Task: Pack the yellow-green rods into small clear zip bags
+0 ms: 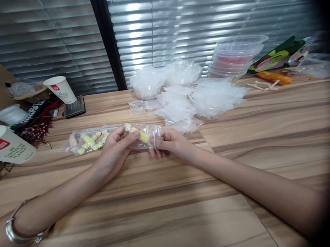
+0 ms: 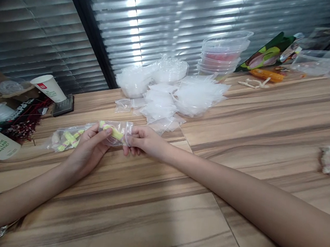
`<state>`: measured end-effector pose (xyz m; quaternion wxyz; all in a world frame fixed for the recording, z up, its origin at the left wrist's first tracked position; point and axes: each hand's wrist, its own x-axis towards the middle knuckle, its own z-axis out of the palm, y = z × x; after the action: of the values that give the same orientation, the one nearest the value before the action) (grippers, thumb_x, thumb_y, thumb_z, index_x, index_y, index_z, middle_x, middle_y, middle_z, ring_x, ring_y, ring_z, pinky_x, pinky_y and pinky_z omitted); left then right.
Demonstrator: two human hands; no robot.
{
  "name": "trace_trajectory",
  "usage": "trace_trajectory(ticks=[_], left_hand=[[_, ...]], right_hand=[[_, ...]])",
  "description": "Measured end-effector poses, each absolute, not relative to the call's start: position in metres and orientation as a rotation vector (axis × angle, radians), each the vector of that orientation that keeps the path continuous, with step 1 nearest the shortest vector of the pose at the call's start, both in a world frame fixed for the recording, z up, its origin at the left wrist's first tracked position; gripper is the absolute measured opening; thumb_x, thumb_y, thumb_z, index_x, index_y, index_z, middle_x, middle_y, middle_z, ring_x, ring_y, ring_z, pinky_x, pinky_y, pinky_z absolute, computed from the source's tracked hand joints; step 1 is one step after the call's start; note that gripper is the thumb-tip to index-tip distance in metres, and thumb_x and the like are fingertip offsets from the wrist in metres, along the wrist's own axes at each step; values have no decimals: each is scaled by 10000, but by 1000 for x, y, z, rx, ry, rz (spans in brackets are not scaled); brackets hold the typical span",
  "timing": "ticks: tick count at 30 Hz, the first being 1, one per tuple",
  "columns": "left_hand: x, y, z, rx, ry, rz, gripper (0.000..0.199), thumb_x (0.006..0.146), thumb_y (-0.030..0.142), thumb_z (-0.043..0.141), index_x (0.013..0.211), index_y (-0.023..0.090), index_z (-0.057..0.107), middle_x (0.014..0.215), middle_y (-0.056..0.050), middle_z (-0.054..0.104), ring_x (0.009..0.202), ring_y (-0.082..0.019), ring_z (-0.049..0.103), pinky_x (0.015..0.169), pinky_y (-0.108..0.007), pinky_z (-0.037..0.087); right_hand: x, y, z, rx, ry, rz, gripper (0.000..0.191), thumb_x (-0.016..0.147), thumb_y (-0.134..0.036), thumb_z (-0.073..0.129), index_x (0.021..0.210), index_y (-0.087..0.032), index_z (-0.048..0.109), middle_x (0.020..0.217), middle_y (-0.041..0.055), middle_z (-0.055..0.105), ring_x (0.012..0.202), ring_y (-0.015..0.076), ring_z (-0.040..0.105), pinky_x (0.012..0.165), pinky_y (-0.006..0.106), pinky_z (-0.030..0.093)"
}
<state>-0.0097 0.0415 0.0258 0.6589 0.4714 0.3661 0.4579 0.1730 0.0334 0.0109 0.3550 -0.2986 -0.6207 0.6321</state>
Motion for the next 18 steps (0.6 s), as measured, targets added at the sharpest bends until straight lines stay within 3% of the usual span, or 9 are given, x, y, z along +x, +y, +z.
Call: trace_trajectory(ticks=[5, 10, 15, 18], left_hand=[[-11, 42, 24, 1063, 818, 1041, 232, 709, 283, 710, 872, 148, 616, 859, -15, 657, 774, -89, 607, 759, -210, 498], [-12, 45, 19, 994, 837, 1088, 279, 684, 274, 736, 904, 147, 621, 936, -22, 652, 818, -86, 605, 770, -206, 499], [-13, 45, 17, 989, 819, 1083, 274, 696, 278, 724, 908, 158, 596, 979, -23, 638, 873, -94, 605, 792, -212, 508], [-14, 45, 19, 987, 824, 1089, 280, 691, 273, 724, 900, 170, 568, 948, -8, 631, 850, -93, 608, 774, -220, 515]], right_hand=[[172, 23, 14, -886, -1646, 1480, 386, 865, -459, 509, 810, -80, 551, 729, 52, 601, 585, 58, 485, 562, 170, 397], [197, -3, 10, -1084, -1578, 1234, 402, 932, -430, 386, 1197, -140, 474, 749, 39, 610, 642, 102, 537, 613, 214, 433], [261, -31, 10, -1557, -1746, 105, 274, 908, -291, 432, 1106, -180, 584, 915, 80, 627, 865, 170, 564, 820, 293, 413], [305, -34, 17, -1781, -1870, -499, 305, 863, -256, 467, 1132, -165, 577, 1132, 133, 580, 1100, 274, 461, 955, 398, 312]])
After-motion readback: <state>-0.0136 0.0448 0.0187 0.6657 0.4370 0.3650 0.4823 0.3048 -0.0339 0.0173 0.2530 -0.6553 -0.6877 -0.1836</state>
